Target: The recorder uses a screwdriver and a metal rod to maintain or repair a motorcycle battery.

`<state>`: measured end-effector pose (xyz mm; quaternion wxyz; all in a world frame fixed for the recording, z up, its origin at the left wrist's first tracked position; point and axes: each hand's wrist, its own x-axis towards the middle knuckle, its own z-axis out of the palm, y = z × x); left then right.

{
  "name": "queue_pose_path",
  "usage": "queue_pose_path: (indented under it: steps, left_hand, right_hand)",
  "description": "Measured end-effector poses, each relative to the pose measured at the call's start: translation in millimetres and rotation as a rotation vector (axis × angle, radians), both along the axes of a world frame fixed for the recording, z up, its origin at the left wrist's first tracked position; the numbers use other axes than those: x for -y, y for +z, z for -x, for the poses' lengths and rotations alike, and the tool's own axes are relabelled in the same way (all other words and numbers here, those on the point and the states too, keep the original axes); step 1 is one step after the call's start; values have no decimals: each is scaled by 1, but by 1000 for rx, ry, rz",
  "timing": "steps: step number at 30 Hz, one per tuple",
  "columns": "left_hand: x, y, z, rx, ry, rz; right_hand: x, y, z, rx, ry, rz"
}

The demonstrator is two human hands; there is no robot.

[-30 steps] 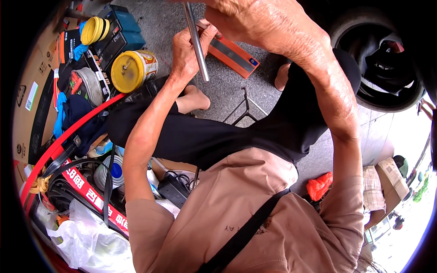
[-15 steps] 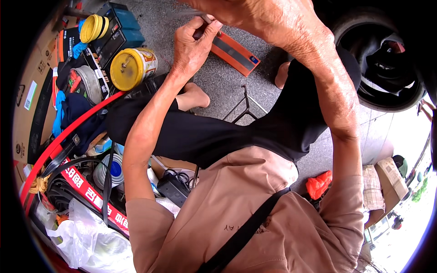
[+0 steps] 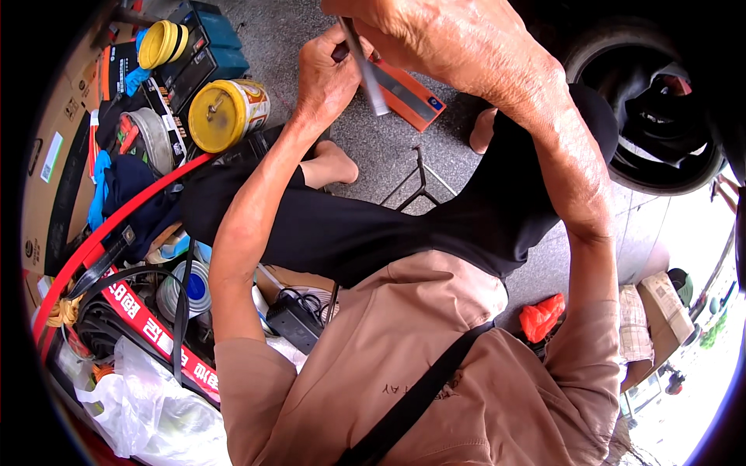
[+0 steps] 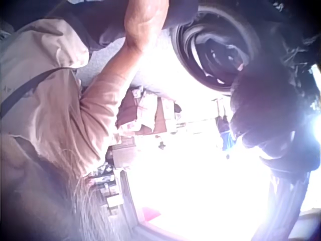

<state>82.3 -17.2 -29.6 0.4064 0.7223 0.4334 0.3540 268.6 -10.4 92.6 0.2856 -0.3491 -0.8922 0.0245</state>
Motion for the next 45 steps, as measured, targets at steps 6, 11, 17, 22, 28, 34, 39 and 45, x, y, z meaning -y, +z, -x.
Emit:
queue_pose_path:
  steps: [6, 11, 17, 22, 28, 34, 39, 45]
  left_hand:
    - [-1, 1, -1, 85, 41, 118]
    - [-3, -5, -2, 26, 35, -44]
    - [-10, -6, 1, 32, 87, 77]
    - [-10, -7, 2, 17, 101, 80]
    - [-6, -1, -2, -21, 74, -54]
    - [-6, -5, 0, -29, 63, -43]
    - [-2, -3, -3, -91, 25, 26]
    - [4, 4, -9, -119, -48, -71]
  right_hand:
    - [3, 2, -3, 34, 12, 0]
    - [9, 7, 3, 17, -50, -39]
    - [6, 7, 0, -102, -214, 52]
    - [6, 0, 3, -65, -123, -98]
    - [4, -4, 0, -12, 53, 73]
    - [6, 1, 2, 198, 63, 200]
    - [5, -1, -3, 137, 3, 101]
    - [5, 2, -6, 101, -161, 19]
